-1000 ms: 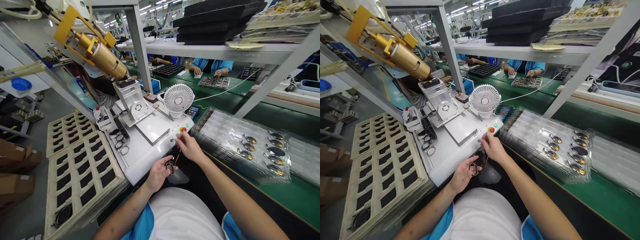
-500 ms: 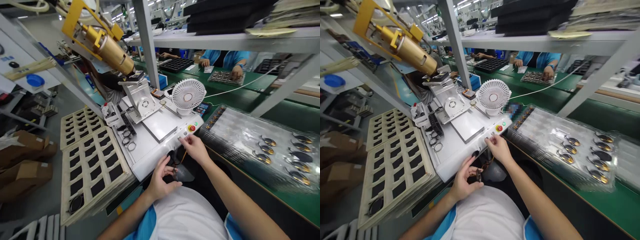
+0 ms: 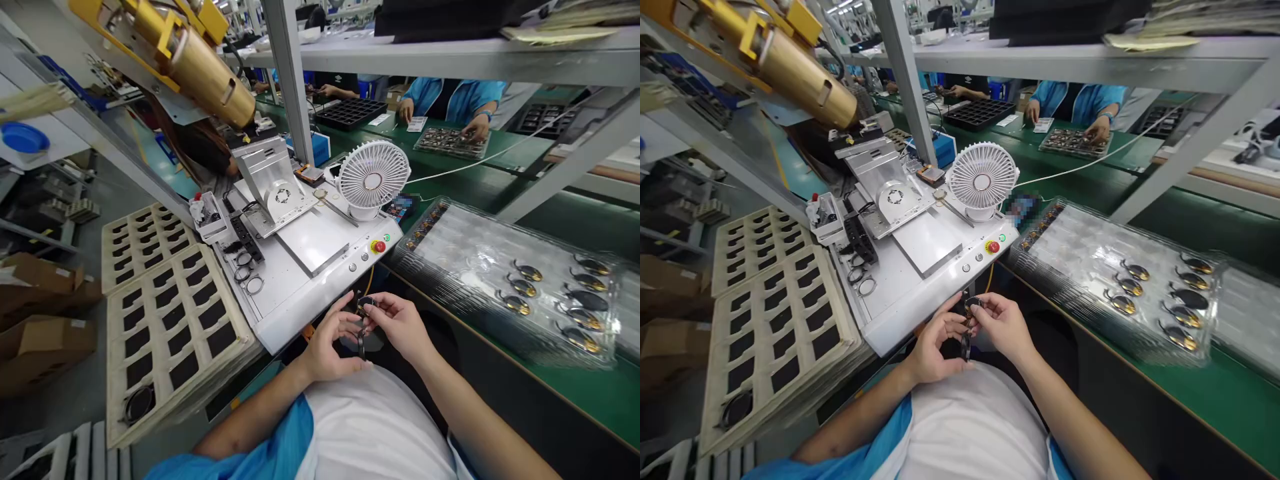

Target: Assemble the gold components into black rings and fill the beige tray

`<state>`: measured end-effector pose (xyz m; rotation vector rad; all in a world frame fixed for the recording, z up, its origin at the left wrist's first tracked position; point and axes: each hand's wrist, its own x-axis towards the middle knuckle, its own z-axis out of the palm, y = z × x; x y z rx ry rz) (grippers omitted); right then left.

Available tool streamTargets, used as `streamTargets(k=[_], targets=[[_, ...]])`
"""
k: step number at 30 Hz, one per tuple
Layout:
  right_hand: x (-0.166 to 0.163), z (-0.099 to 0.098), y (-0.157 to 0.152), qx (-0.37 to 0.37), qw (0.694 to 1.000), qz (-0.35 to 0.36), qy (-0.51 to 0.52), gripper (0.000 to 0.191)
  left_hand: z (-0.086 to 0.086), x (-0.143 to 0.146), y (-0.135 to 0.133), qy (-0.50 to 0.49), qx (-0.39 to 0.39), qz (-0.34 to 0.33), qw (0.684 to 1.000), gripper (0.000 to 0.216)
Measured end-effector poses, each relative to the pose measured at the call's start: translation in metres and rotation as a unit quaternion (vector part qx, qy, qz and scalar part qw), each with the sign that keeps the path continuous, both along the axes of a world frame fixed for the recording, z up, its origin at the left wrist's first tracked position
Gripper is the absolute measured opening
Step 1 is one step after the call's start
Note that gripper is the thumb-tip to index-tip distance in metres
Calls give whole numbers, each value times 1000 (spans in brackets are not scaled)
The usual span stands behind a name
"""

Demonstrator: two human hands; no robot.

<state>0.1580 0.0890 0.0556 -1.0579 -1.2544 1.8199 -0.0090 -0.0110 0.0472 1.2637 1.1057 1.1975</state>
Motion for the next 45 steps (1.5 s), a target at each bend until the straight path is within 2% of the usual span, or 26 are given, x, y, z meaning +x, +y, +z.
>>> streamTargets(k=[6,9,12,15,19,23,27,32,37,45], targets=[[5,1,1,-31,999,19,9,44,3,-8,1,178,54,-80,979,60],[3,-2,1,-68,997,20,37,45,3,-11,2,206,58,-90,973,57],[1,-2,0,-111,992,-1,53,47,-1,-12,1,142,37,-79,986,66],[2,1,-2,-137,988,-1,69,46,-6,-13,1,2,1,-7,1000,71],[2,12,-10,-167,982,41,72,44,-11,-12,7,-139,-15,66,988,56],[-6,24,-24,-214,971,58,92,46,-17,-9,10,-202,-3,59,978,56],[-15,33,-32,-164,982,0,88,43,-23,-7,7,-219,-8,47,975,59],[-20,35,-33,-103,994,-4,39,36,-25,-9,5,-201,8,66,977,59],[-23,37,-32,-114,993,7,39,34,-29,-11,4,-164,-6,92,982,62],[-21,32,-31,-114,993,15,26,35,-31,-12,5,-157,32,58,985,58]])
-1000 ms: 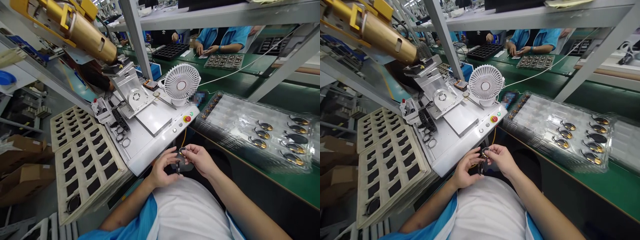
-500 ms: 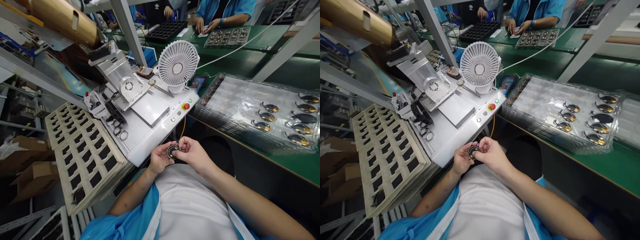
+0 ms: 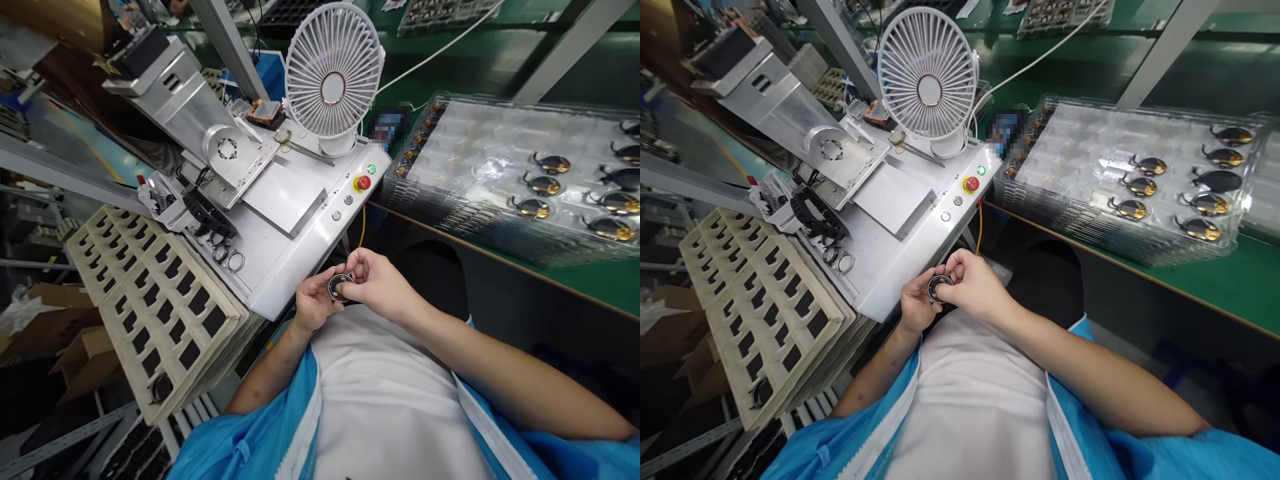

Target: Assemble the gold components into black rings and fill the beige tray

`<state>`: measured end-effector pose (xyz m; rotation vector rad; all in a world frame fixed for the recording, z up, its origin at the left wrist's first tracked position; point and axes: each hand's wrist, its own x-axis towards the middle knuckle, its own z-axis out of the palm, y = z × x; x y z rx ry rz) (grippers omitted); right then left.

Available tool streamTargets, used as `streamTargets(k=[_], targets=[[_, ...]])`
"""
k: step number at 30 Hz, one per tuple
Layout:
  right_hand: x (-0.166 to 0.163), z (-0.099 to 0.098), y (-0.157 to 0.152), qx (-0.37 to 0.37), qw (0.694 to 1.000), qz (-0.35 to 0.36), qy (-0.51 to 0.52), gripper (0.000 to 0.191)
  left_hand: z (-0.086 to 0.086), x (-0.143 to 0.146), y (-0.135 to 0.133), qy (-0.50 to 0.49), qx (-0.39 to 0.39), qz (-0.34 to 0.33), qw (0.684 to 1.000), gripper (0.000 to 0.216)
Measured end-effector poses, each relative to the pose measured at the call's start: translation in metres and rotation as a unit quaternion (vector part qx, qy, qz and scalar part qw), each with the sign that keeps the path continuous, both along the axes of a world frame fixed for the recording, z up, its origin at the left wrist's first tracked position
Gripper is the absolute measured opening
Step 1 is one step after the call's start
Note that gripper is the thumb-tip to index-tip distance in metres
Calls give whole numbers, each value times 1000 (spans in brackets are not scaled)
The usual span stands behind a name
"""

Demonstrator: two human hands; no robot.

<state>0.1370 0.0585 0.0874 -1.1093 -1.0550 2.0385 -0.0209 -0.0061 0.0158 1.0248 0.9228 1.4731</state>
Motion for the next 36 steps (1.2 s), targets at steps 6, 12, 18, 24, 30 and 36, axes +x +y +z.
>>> streamTargets(k=[6,12,18,24,30,36], targets=[[-2,1,0,-37,998,-5,41,36,0,0,0,-1,-6,5,1000,61],[-3,-3,3,-91,994,-16,59,50,-3,1,-1,-1,-42,36,998,62],[3,-18,1,-109,993,44,5,59,-1,3,-1,14,-26,55,998,56],[-5,-21,-4,-117,990,27,79,63,12,5,-1,47,-2,59,997,57],[-30,-15,26,-57,994,46,86,56,23,-1,8,41,-20,191,981,49],[-57,-7,110,2,993,-113,-25,37,33,-12,9,42,-50,141,988,47]])
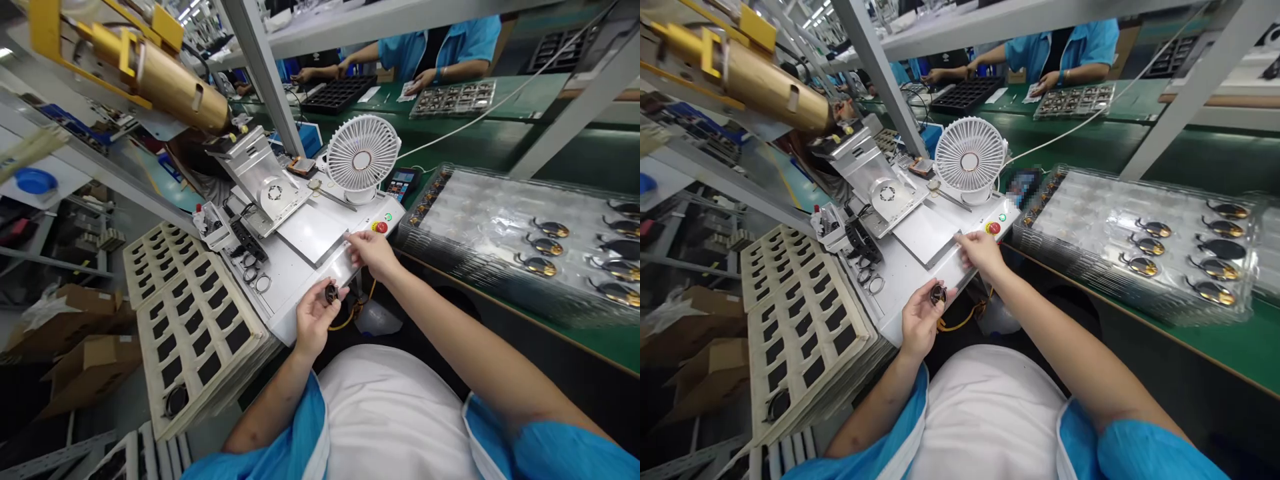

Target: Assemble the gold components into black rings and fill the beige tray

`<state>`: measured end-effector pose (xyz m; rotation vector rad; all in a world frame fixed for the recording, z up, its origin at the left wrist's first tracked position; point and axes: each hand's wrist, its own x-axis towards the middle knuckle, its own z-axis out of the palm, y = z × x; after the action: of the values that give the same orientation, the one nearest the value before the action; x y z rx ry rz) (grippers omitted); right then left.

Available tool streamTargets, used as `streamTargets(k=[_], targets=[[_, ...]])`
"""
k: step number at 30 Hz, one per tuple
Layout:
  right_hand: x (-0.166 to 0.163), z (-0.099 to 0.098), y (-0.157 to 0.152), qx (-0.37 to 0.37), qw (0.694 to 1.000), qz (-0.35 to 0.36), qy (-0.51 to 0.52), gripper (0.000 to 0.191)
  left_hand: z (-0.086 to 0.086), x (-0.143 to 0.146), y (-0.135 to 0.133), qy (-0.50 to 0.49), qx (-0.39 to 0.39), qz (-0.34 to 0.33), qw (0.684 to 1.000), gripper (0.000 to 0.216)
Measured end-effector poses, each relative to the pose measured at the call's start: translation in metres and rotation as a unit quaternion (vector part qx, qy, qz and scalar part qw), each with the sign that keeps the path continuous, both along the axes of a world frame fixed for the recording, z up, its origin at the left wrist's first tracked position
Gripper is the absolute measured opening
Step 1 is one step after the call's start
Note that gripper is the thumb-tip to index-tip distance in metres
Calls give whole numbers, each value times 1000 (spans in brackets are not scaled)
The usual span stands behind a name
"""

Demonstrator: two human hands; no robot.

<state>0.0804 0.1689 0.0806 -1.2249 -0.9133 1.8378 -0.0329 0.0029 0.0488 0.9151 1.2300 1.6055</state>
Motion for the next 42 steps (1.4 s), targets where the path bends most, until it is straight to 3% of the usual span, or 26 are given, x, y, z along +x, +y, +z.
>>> streamTargets(k=[3,6,8,12,14,19,38,42], targets=[[-5,7,22,29,999,-25,-3,32,0,-1,-6,44,-15,-3,999,64],[4,11,11,56,998,-22,11,35,-2,1,-11,102,-2,20,995,80],[17,11,-10,76,996,30,31,40,-4,2,-13,133,10,23,991,85],[44,8,-59,70,972,222,20,45,-6,6,-12,178,27,8,984,91],[52,5,-75,61,965,257,-10,44,-7,8,-11,193,40,-3,980,90],[56,-3,-87,62,970,233,-41,37,-8,12,-9,210,49,-10,976,84],[53,-2,-90,56,974,214,-56,26,0,14,-9,230,38,6,972,73],[51,-9,-91,76,979,176,-70,28,-3,15,-8,229,40,7,973,72]])
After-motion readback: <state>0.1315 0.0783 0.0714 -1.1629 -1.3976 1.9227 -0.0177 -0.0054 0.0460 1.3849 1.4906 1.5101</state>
